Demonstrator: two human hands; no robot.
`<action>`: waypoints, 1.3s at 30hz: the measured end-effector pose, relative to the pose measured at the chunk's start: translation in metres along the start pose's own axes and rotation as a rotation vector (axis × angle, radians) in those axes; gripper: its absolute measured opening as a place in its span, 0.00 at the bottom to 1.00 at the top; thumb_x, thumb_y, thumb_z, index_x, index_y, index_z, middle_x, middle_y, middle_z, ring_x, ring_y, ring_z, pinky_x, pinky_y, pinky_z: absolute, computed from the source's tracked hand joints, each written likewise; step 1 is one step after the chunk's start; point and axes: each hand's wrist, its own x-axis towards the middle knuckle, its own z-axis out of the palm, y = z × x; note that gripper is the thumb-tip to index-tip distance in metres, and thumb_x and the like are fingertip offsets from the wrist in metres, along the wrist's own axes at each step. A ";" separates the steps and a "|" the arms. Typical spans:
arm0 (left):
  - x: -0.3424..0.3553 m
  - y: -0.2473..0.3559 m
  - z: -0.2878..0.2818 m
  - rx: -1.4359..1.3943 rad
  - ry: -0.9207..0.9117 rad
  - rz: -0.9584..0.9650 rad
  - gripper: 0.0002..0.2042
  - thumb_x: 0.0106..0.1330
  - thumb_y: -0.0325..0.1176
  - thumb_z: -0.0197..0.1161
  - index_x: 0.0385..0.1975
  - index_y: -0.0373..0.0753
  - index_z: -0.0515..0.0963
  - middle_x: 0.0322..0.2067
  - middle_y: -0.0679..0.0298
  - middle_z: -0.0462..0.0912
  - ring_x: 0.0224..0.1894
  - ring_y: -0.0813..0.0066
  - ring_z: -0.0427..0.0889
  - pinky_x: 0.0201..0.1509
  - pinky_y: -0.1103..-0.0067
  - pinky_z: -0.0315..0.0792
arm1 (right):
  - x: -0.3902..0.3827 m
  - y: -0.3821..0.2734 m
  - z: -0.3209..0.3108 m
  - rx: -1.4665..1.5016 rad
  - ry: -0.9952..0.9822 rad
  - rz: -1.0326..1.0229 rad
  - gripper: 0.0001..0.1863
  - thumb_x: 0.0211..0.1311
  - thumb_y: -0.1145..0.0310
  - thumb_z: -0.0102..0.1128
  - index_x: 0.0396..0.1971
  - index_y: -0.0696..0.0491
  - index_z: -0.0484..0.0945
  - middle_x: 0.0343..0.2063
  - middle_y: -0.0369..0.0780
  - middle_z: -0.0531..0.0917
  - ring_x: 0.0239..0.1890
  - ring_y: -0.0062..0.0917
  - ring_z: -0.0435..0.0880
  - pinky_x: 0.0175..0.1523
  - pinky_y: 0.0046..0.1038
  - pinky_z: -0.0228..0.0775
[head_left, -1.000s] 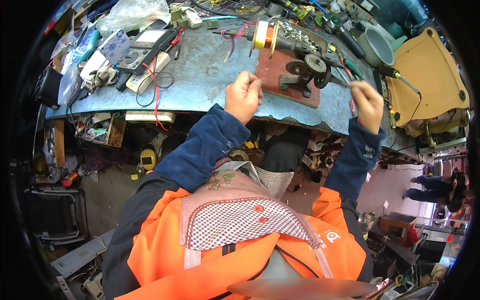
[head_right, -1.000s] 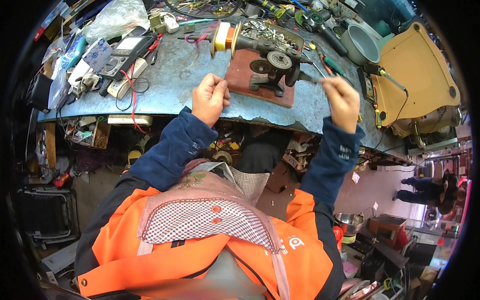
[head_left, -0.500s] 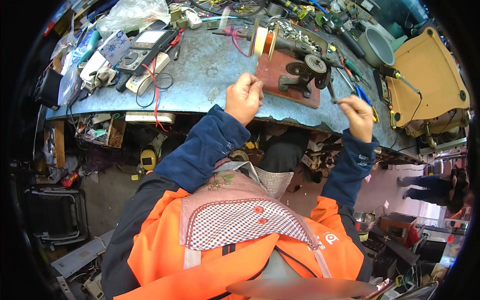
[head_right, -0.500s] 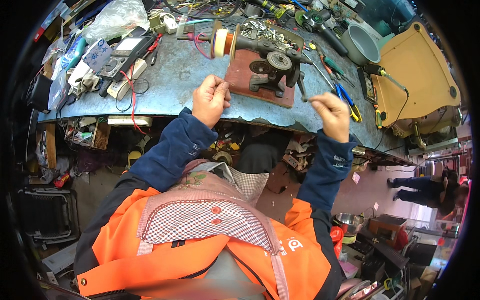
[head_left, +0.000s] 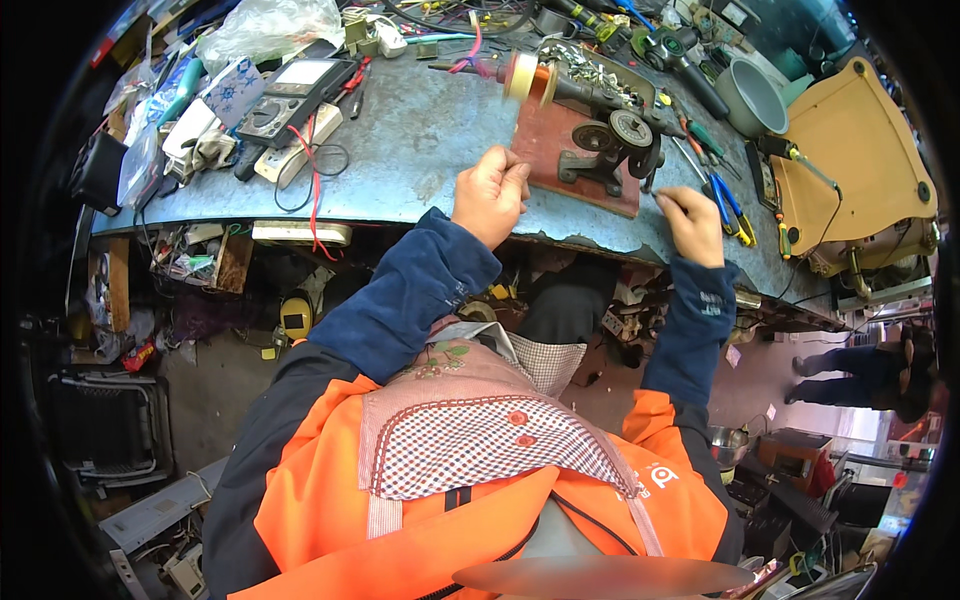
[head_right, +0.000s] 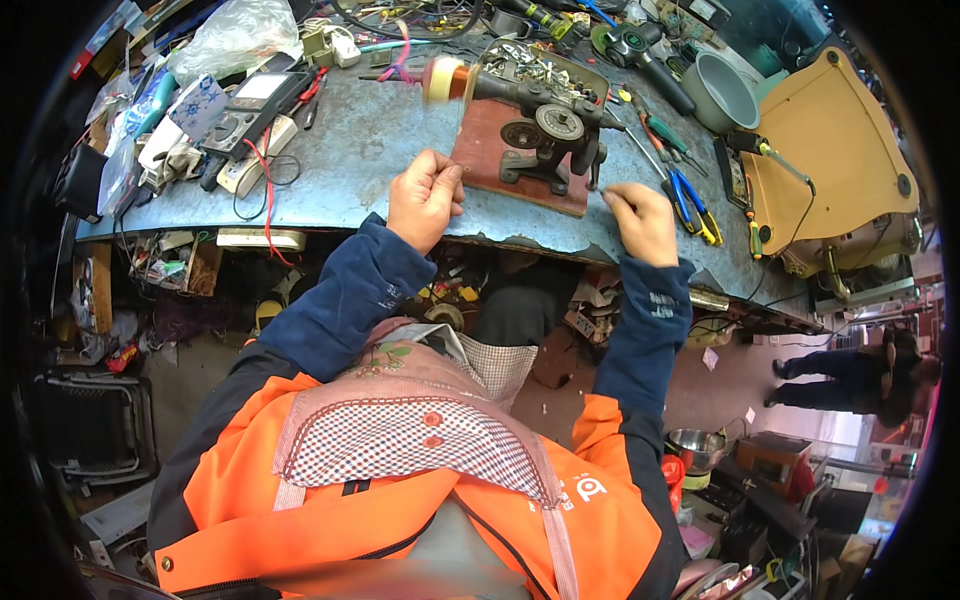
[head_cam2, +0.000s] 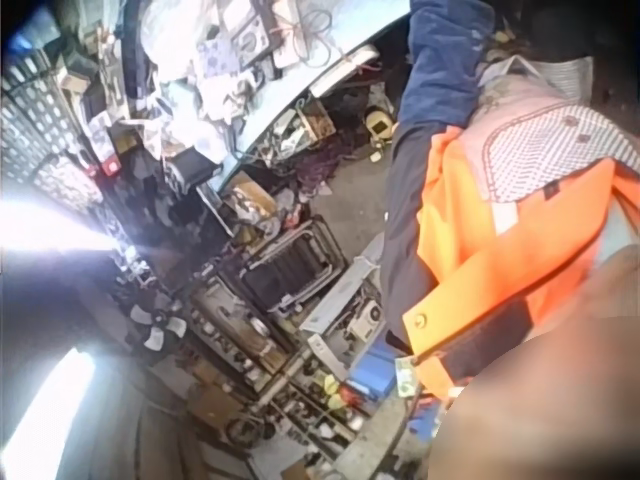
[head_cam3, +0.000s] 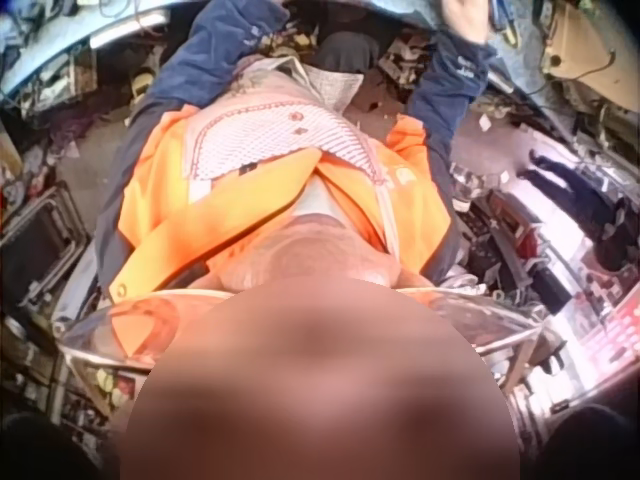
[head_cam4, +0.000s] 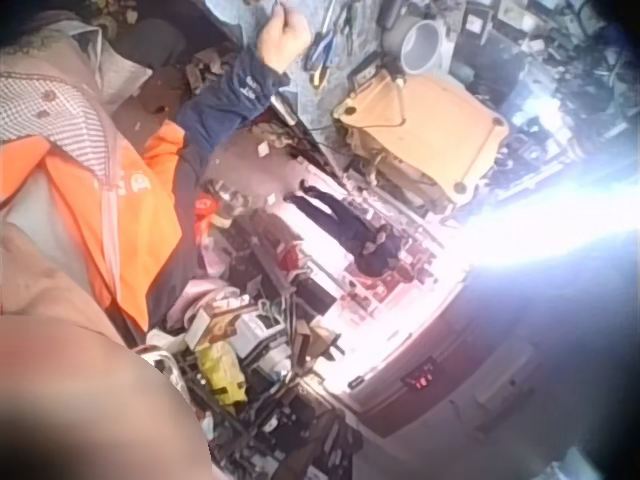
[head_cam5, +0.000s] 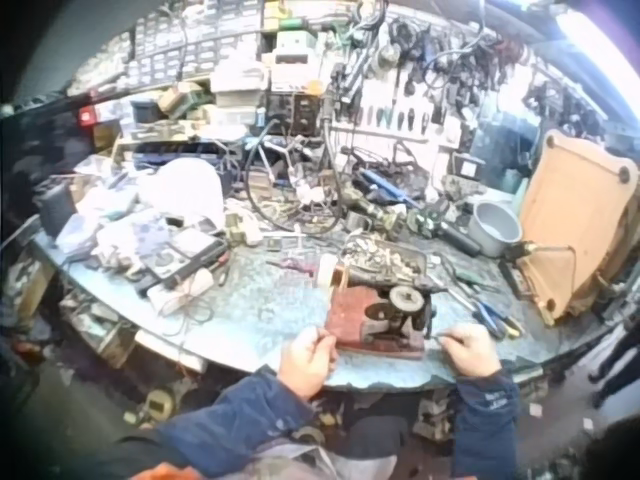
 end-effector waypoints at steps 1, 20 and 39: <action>0.000 0.000 0.000 0.002 0.001 0.003 0.06 0.74 0.30 0.59 0.33 0.36 0.76 0.22 0.67 0.80 0.21 0.84 0.77 0.25 0.83 0.73 | -0.008 -0.004 -0.007 0.100 -0.045 -0.014 0.08 0.61 0.73 0.64 0.36 0.63 0.84 0.30 0.45 0.85 0.33 0.30 0.84 0.40 0.29 0.72; 0.001 -0.002 0.000 -0.005 -0.021 0.001 0.06 0.74 0.29 0.59 0.34 0.35 0.76 0.22 0.66 0.80 0.22 0.84 0.77 0.26 0.83 0.73 | -0.010 -0.001 -0.009 0.179 -0.005 -0.060 0.06 0.61 0.74 0.64 0.32 0.62 0.83 0.25 0.40 0.82 0.27 0.25 0.79 0.34 0.25 0.68; 0.001 0.004 -0.001 -0.007 -0.005 -0.015 0.06 0.71 0.28 0.59 0.31 0.35 0.74 0.18 0.65 0.79 0.19 0.81 0.77 0.24 0.79 0.73 | 0.045 0.045 0.051 0.435 0.345 0.224 0.11 0.72 0.65 0.59 0.34 0.57 0.84 0.22 0.28 0.77 0.23 0.11 0.70 0.29 0.18 0.60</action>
